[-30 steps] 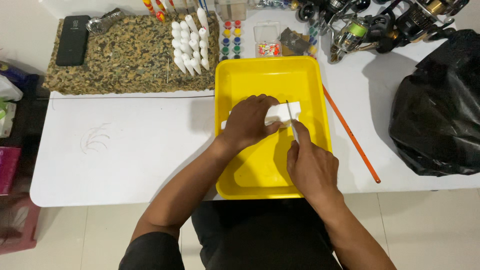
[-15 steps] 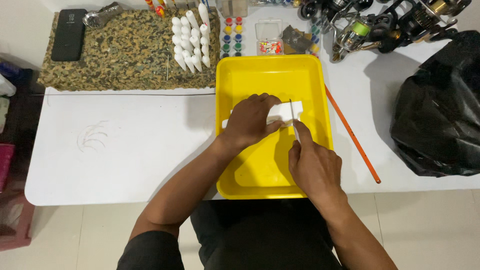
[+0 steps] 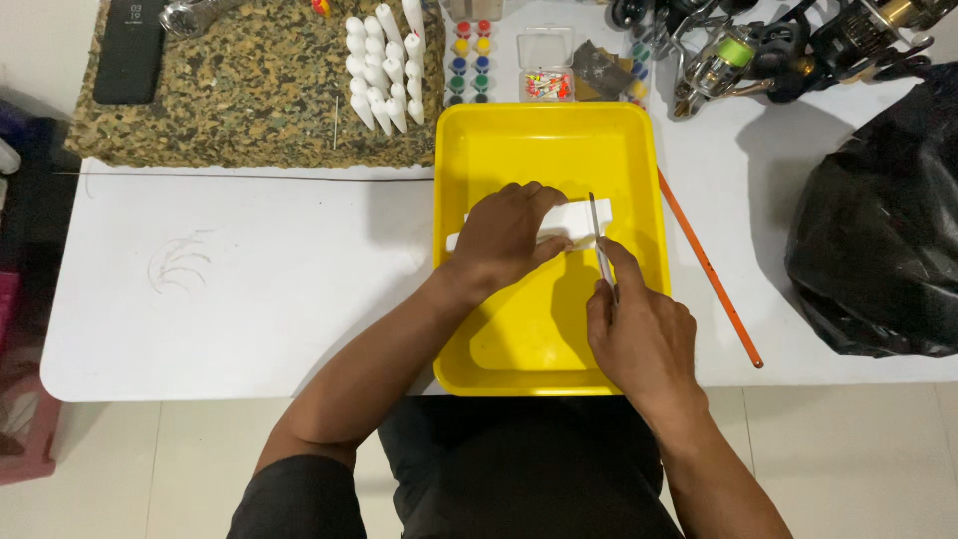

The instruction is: The person uses a utility knife to cut a white foam block into smaller pieces on a yellow tray. They repeatedly slice the foam into cubes and place them in the tray.

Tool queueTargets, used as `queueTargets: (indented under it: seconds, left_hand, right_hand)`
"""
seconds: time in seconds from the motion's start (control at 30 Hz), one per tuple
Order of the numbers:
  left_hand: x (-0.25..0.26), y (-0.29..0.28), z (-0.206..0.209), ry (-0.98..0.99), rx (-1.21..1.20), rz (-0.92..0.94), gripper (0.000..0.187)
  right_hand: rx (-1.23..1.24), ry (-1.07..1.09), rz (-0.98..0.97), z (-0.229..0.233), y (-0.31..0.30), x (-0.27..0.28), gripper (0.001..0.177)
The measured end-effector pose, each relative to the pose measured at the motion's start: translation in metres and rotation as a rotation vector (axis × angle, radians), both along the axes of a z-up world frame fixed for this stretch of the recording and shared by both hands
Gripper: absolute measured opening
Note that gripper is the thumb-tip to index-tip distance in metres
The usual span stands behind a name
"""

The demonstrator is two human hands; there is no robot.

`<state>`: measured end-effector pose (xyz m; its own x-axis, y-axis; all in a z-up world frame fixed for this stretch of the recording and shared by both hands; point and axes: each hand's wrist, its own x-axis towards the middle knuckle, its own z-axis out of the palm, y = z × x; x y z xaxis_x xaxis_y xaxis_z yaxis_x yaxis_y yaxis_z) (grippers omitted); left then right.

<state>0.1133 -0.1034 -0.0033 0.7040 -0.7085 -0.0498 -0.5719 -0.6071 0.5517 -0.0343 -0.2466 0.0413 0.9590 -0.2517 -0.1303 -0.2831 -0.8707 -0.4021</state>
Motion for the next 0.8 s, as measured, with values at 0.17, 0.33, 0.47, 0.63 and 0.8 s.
queueTargets:
  seconds: [0.17, 0.33, 0.47, 0.63, 0.8]
  left_hand:
    - [-0.001, 0.001, 0.005, 0.011, -0.002, -0.004, 0.047]
    - [-0.002, -0.001, 0.005, 0.007, -0.001, 0.004, 0.047]
    - [-0.003, -0.002, 0.005, -0.021, 0.013, 0.002, 0.05]
    - [-0.003, 0.0, 0.01, -0.03, -0.029, -0.008, 0.051]
    - [-0.003, -0.002, 0.009, -0.015, 0.0, -0.007, 0.05]
  right_hand:
    - [-0.02, 0.024, 0.013, -0.004, 0.004, 0.004, 0.049]
    - [-0.049, 0.053, 0.023, -0.001, 0.009, 0.005, 0.047]
    - [-0.072, 0.065, 0.028, 0.0, 0.008, 0.005, 0.047]
    - [-0.042, 0.057, 0.043, 0.006, 0.008, 0.006, 0.047]
    - [-0.042, 0.047, 0.026, 0.003, 0.007, 0.006, 0.047]
